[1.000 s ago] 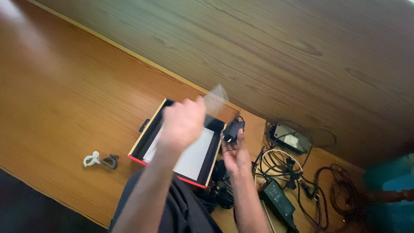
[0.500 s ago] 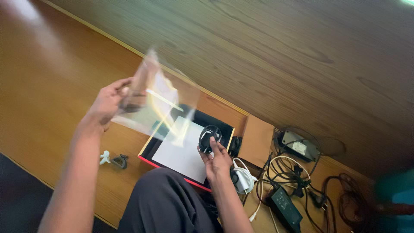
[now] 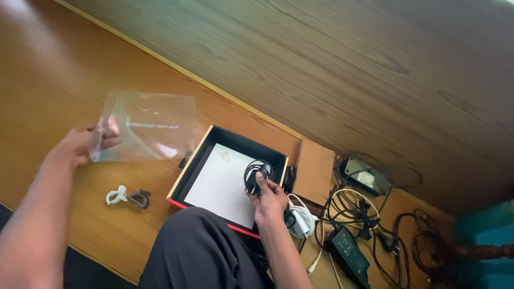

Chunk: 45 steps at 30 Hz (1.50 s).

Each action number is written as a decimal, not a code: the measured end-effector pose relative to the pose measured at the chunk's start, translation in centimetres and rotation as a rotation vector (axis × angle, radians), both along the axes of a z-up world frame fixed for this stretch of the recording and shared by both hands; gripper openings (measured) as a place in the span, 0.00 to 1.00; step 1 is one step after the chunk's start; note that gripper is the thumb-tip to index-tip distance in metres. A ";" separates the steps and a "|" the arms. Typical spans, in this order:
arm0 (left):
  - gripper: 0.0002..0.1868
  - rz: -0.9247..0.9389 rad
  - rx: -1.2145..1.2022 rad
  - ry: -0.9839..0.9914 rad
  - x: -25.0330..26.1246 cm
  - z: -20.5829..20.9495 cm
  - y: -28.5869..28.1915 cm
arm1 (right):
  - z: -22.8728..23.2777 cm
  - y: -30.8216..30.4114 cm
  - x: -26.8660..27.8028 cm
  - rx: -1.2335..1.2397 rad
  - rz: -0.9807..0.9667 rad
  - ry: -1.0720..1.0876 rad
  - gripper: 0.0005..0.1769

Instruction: The person untangles several black power cables and adapters by hand, places components into a red and yellow box, and connects a small white adapter to a black cable.

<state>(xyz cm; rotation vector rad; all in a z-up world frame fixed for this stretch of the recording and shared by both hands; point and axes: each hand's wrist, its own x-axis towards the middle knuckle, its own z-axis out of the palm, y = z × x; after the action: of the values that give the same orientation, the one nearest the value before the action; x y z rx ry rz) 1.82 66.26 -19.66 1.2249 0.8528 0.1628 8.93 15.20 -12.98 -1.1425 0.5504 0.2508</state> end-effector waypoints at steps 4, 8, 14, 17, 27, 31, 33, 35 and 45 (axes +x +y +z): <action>0.22 -0.075 0.059 0.101 -1.3 -1.3 3.2 | 0.7 0.3 0.0 0.010 0.043 0.032 0.17; 0.21 -0.116 0.235 0.187 -0.8 -2.4 5.2 | 0.2 1.7 0.8 0.009 0.099 0.048 0.17; 0.13 0.114 1.229 0.271 3.6 0.6 1.9 | -0.4 5.3 2.4 -0.002 0.151 0.038 0.19; 0.09 0.102 1.253 0.015 7.9 5.4 -3.8 | -0.9 6.6 3.4 -0.062 0.165 0.022 0.21; 0.25 -0.487 0.763 -0.129 11.0 6.5 -27.2 | -2.0 10.0 4.5 -0.191 0.090 0.031 0.29; 0.23 -0.529 0.749 -0.117 10.4 4.4 -28.8 | -2.2 10.1 3.5 -0.285 0.101 0.072 0.32; 0.19 -0.578 0.843 -0.086 10.1 4.1 -28.9 | -3.1 10.6 3.3 -0.323 0.071 0.072 0.32; 0.19 -0.592 0.838 -0.118 9.6 4.0 -28.7 | -4.0 11.3 3.2 -0.486 0.072 0.085 0.34; 0.27 -0.510 0.765 -0.412 9.4 3.4 -26.5 | -5.6 14.1 5.6 -0.580 0.109 -0.014 0.31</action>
<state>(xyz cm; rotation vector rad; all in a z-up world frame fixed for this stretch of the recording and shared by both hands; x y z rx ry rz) 11.27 39.78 -16.28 1.9938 0.0758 0.3295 14.57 29.30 -18.62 -1.7383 0.5660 0.1796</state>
